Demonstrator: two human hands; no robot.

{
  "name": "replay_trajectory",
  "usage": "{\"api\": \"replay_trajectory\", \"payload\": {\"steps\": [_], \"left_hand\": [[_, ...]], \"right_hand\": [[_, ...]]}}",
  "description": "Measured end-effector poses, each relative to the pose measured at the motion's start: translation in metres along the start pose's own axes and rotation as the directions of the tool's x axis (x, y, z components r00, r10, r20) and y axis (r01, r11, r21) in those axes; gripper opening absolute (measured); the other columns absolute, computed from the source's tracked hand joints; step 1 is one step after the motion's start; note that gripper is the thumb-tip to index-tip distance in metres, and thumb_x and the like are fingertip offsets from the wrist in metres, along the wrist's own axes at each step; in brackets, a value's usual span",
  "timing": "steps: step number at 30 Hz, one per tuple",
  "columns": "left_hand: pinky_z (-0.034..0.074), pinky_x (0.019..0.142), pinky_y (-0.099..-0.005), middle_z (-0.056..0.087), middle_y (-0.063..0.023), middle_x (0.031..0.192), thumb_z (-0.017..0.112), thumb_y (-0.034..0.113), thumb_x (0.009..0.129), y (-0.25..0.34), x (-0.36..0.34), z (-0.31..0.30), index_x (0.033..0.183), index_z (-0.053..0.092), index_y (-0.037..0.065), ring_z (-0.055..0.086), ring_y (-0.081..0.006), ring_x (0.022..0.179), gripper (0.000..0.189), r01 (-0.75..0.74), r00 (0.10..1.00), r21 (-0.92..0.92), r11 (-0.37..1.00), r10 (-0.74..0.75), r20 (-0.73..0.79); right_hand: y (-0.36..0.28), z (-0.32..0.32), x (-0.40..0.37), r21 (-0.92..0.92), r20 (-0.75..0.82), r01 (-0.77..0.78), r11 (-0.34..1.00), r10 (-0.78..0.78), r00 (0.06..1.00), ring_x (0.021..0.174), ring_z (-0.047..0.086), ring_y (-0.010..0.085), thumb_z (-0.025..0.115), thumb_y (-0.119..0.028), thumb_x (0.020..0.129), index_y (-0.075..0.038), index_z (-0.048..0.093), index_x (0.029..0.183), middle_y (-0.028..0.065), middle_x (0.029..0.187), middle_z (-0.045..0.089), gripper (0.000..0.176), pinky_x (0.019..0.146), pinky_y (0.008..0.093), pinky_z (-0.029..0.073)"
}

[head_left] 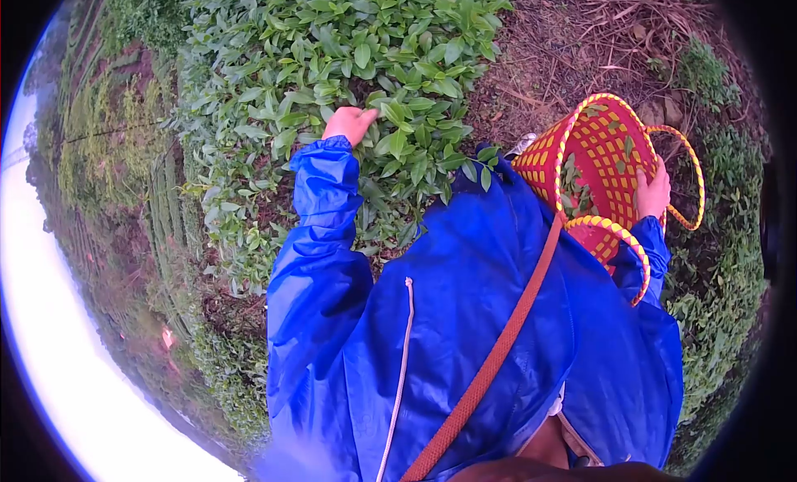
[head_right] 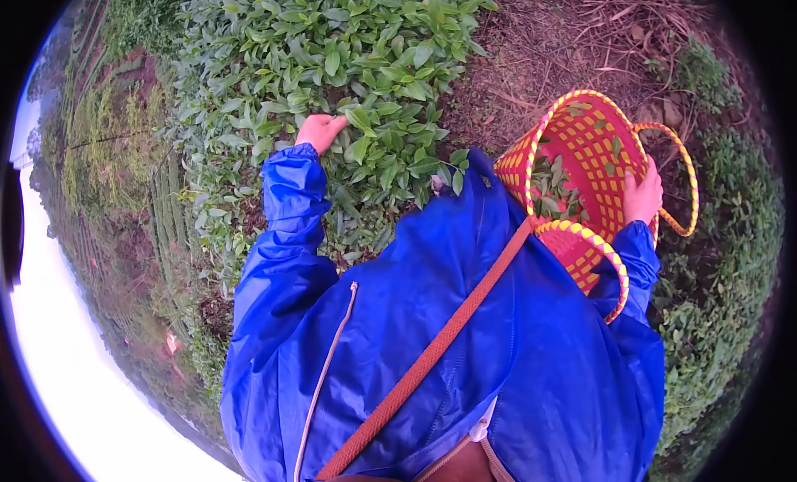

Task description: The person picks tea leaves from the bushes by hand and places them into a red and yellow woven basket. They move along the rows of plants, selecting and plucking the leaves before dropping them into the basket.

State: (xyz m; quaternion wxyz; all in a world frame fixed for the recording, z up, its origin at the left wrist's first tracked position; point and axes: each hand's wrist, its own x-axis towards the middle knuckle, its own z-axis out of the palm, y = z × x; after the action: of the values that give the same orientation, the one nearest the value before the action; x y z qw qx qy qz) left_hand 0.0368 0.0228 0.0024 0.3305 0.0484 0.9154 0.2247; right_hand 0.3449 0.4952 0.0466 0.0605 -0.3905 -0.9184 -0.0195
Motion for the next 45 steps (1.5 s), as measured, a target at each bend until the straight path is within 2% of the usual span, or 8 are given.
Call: {"api": "replay_trajectory", "payload": {"steps": [6, 8, 10, 15, 22, 30, 38, 45], "left_hand": [[0.041, 0.057, -0.0320, 0.056, -0.0141, 0.061, 0.049, 0.017, 0.067, -0.009, -0.004, 0.013, 0.071, 0.057, 0.000, 0.054, -0.0259, 0.058, 0.019, -0.288, 0.879, -0.119, 0.950, 0.212, -0.428], [0.034, 0.052, -0.0191, 0.050, 0.0025, 0.058, 0.050, 0.007, 0.071, -0.002, -0.017, 0.011, 0.066, 0.056, 0.001, 0.042, -0.0042, 0.056, 0.010, -0.382, 0.892, -0.615, 0.690, 0.100, -0.442], [0.034, 0.051, -0.0188, 0.050, 0.0017, 0.060, 0.048, 0.005, 0.073, 0.004, -0.027, -0.009, 0.070, 0.056, 0.002, 0.042, -0.0050, 0.055, 0.009, -0.418, 0.890, -0.746, 0.518, 0.070, -0.450], [0.038, 0.058, -0.0189, 0.056, -0.0035, 0.067, 0.043, 0.004, 0.075, 0.022, -0.039, -0.014, 0.079, 0.056, 0.002, 0.049, -0.0073, 0.061, 0.014, -0.043, 0.994, -0.757, 0.652, 0.105, 0.034], [0.041, 0.056, -0.0311, 0.053, -0.0134, 0.057, 0.052, 0.045, 0.070, 0.031, -0.048, 0.030, 0.068, 0.057, -0.001, 0.050, -0.0213, 0.053, 0.046, -0.057, 0.972, -0.147, 0.988, 0.089, 0.220], [0.039, 0.053, -0.0359, 0.051, -0.0162, 0.058, 0.054, 0.021, 0.069, 0.029, -0.067, 0.033, 0.070, 0.054, 0.000, 0.051, -0.0286, 0.055, 0.020, -0.219, 0.945, 0.044, 0.975, 0.223, -0.240], [0.034, 0.052, -0.0183, 0.049, 0.0023, 0.062, 0.053, 0.008, 0.076, 0.033, -0.083, 0.010, 0.070, 0.052, 0.001, 0.041, -0.0046, 0.058, 0.009, -0.553, 0.806, -0.525, 0.646, 0.255, -0.535], [0.032, 0.053, -0.0178, 0.049, 0.0028, 0.061, 0.046, 0.016, 0.083, 0.035, -0.063, -0.018, 0.075, 0.052, 0.003, 0.040, -0.0031, 0.057, 0.017, -0.384, 0.914, -0.683, 0.621, 0.152, -0.376]], "right_hand": [[0.006, 0.003, -0.005, -0.007, 0.003, -0.069, 0.998, 0.069, 0.998, 0.093, 0.046, 0.0300, 0.056, -0.028, 0.071, -0.017, 0.038, 0.116, 0.0111, 0.102, 0.049, 0.051, 0.079, 0.0393, 0.036], [0.010, 0.002, -0.007, -0.027, 0.021, -0.084, 0.996, 0.084, 0.996, 0.093, 0.046, 0.0299, 0.056, -0.029, 0.071, -0.017, 0.038, 0.116, 0.0109, 0.101, 0.049, 0.051, 0.079, 0.0393, 0.036], [0.009, 0.003, -0.011, -0.029, 0.031, -0.082, 0.996, 0.083, 0.996, 0.093, 0.046, 0.0297, 0.056, -0.029, 0.070, -0.017, 0.038, 0.116, 0.0108, 0.101, 0.049, 0.051, 0.079, 0.0392, 0.036], [0.009, 0.005, -0.004, 0.013, -0.003, -0.042, 0.999, 0.042, 0.999, 0.094, 0.046, 0.0295, 0.056, -0.028, 0.071, -0.017, 0.038, 0.116, 0.0106, 0.102, 0.049, 0.050, 0.079, 0.0400, 0.036], [0.005, 0.005, -0.001, 0.003, 0.024, -0.038, 0.999, 0.038, 0.999, 0.094, 0.046, 0.0297, 0.056, -0.028, 0.071, -0.018, 0.038, 0.116, 0.0104, 0.102, 0.049, 0.050, 0.079, 0.0406, 0.036], [0.009, 0.005, 0.005, -0.012, -0.014, -0.042, 0.999, 0.042, 0.999, 0.092, 0.047, 0.0295, 0.056, -0.029, 0.071, -0.018, 0.037, 0.116, 0.0102, 0.100, 0.049, 0.050, 0.077, 0.0402, 0.037], [0.010, 0.005, 0.004, -0.037, 0.051, -0.079, 0.996, 0.081, 0.995, 0.095, 0.046, 0.0286, 0.056, -0.029, 0.070, -0.018, 0.037, 0.117, 0.0094, 0.103, 0.048, 0.051, 0.079, 0.0405, 0.036], [0.009, 0.004, 0.010, -0.004, 0.017, -0.012, 1.000, 0.012, 1.000, 0.092, 0.047, 0.0299, 0.055, -0.029, 0.071, -0.017, 0.038, 0.116, 0.0110, 0.103, 0.049, 0.050, 0.078, 0.0400, 0.038]]}}
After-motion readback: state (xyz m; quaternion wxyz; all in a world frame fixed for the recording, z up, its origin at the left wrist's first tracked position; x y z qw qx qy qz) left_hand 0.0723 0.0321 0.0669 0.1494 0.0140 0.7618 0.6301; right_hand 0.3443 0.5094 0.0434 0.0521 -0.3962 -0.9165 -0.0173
